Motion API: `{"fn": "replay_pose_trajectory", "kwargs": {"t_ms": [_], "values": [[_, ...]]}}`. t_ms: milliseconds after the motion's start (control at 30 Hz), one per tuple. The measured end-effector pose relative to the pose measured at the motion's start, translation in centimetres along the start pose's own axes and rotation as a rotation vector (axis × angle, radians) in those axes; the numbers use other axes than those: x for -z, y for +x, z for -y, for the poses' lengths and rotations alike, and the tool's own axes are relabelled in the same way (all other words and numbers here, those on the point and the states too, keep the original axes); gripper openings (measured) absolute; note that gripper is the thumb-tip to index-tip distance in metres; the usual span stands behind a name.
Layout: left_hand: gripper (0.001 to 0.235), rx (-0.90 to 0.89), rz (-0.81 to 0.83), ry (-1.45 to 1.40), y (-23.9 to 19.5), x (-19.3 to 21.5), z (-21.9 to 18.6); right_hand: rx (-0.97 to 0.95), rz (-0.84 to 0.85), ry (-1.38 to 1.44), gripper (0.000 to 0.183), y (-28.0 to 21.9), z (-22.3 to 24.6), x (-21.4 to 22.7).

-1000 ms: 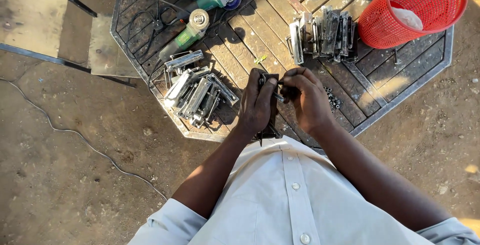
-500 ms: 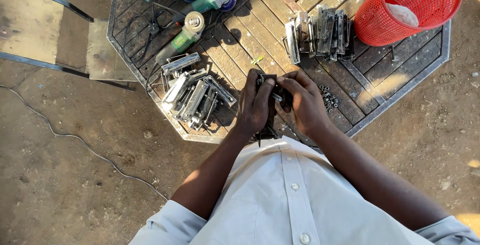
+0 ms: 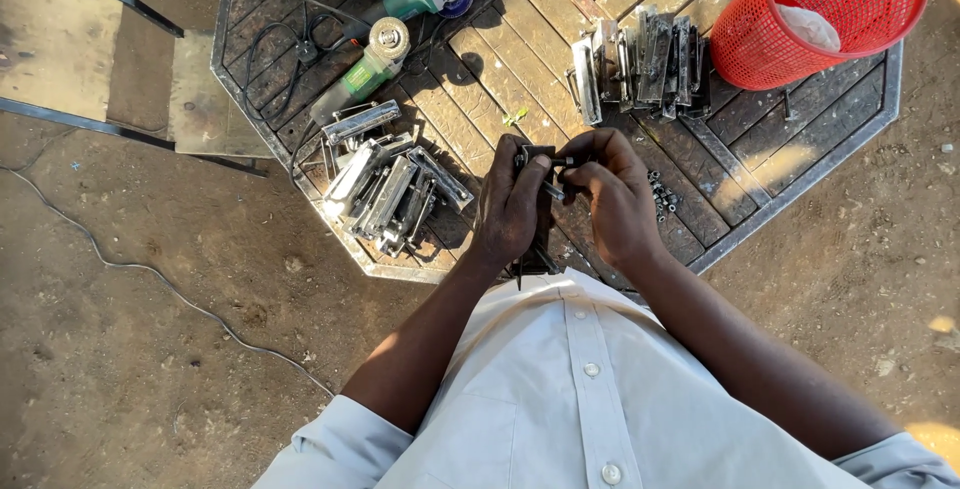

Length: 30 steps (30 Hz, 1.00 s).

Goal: Assembling or inspecting small metal brackets and components on a workbench in a fabrication environment.

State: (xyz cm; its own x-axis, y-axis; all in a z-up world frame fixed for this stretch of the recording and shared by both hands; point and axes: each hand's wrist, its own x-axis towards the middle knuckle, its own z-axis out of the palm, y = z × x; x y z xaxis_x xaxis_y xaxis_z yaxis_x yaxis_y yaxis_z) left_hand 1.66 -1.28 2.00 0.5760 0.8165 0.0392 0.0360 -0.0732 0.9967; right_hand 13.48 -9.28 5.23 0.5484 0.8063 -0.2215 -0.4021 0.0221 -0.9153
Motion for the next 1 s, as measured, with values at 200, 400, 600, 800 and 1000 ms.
{"fn": "replay_pose_trajectory", "kwargs": {"t_ms": [200,400,600,800,1000], "values": [[0.028,-0.014,0.016,-0.024,0.1,-0.2,-3.5,-0.116,-0.037,0.043,0.021,-0.1,1.3,-0.6],[0.022,0.013,0.062,-0.082,0.0,-0.3,-1.9,-0.088,-0.059,-0.018,0.012,1.3,0.1,1.3],[0.026,-0.018,-0.025,-0.113,0.1,-0.8,-1.6,-0.215,-0.083,-0.04,0.023,0.1,2.3,-0.6],[0.028,0.072,-0.163,-0.202,1.8,0.0,0.9,-0.331,-0.088,-0.042,0.039,-1.4,2.8,-1.3],[0.026,0.255,-0.241,-0.534,2.5,1.7,0.4,-0.225,0.113,-0.175,0.036,-3.3,-1.3,0.1]]}}
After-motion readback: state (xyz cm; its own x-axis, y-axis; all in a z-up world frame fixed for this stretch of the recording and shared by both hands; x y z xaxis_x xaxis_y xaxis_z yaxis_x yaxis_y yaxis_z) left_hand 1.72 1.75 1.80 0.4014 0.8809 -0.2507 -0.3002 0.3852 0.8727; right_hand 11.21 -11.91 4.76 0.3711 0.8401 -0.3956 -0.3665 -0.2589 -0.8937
